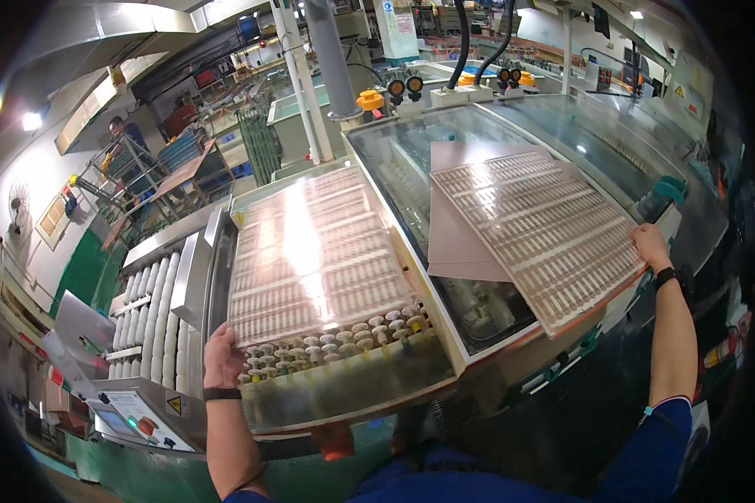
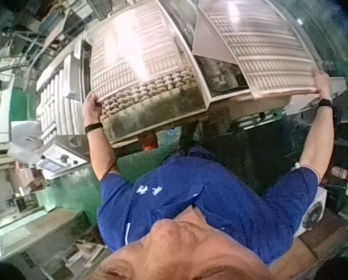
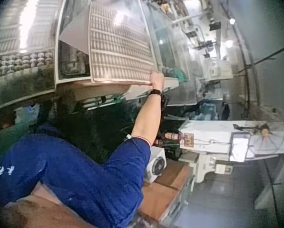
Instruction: Inspecting and handling sheets of semiconductor wafers on an industrial processing line and checking documentation.
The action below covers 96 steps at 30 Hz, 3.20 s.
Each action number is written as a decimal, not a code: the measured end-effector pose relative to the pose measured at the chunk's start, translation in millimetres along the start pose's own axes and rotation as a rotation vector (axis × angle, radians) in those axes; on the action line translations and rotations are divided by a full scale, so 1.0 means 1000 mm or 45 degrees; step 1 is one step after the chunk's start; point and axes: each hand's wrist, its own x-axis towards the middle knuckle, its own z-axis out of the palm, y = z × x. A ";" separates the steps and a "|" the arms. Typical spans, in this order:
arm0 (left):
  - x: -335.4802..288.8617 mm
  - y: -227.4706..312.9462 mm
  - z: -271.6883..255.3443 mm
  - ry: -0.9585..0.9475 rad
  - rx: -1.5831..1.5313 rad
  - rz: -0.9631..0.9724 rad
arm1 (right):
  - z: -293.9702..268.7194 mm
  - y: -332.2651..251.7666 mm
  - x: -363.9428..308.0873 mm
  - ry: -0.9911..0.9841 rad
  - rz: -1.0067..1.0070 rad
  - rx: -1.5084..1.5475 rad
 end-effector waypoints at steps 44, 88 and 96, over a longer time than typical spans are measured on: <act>0.043 -0.096 0.028 -0.171 2.260 -0.005 | 0.006 0.006 0.003 0.069 -0.070 0.013; -0.129 -0.105 0.435 -1.400 1.065 1.844 | 0.038 0.070 0.092 -0.165 -0.630 -0.637; -0.114 -0.091 0.432 -1.498 0.972 1.612 | 0.023 0.018 0.059 -0.222 -0.464 -0.748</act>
